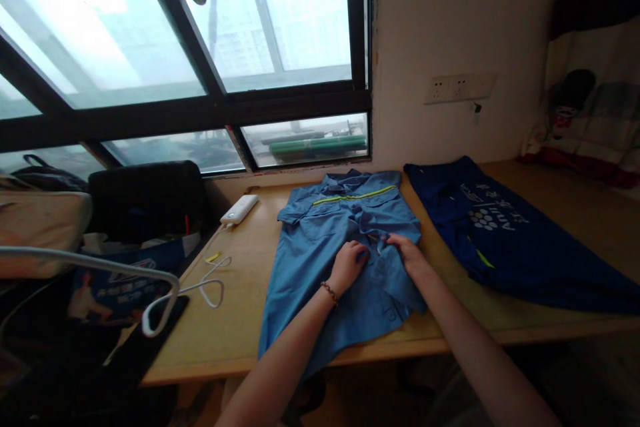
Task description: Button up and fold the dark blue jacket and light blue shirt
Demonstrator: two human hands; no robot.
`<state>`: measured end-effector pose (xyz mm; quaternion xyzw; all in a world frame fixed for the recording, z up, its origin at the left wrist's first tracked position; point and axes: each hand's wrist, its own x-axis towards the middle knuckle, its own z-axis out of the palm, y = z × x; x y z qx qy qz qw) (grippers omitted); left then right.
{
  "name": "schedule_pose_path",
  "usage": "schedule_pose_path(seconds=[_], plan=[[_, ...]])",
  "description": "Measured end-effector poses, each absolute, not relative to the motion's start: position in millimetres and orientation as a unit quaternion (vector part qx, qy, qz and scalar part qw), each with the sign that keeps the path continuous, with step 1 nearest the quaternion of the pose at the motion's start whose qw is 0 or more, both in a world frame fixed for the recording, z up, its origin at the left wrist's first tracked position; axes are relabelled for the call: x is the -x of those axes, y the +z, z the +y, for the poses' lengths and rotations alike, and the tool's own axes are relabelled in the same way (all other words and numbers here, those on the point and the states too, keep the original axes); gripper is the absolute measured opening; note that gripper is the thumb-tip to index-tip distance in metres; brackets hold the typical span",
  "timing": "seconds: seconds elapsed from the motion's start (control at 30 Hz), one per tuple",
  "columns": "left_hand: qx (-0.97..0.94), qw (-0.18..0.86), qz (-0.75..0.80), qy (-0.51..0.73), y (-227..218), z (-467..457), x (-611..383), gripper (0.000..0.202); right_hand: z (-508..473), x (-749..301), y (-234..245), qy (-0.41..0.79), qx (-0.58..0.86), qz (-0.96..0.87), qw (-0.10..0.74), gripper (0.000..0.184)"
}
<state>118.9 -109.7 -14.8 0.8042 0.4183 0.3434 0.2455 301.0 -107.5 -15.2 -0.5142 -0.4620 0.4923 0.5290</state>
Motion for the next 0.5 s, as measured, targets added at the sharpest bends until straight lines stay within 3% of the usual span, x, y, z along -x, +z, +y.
schedule_pose_path(seconds=[0.1,0.2,0.5], plan=[[-0.824,0.231,0.413,0.311,-12.8,-115.4,-118.3,0.016,-107.2,-300.8,-14.8,0.625,0.439,-0.373,0.526,0.016],[-0.839,0.225,0.407,0.283,-8.3,-117.9,-118.5,0.016,-107.9,-297.4,-16.0,0.667,0.418,-0.335,0.518,0.012],[-0.807,0.357,0.400,0.246,-6.7,-118.4,-115.7,0.016,-121.6,-289.9,-8.6,0.627,0.464,-0.393,0.487,0.012]])
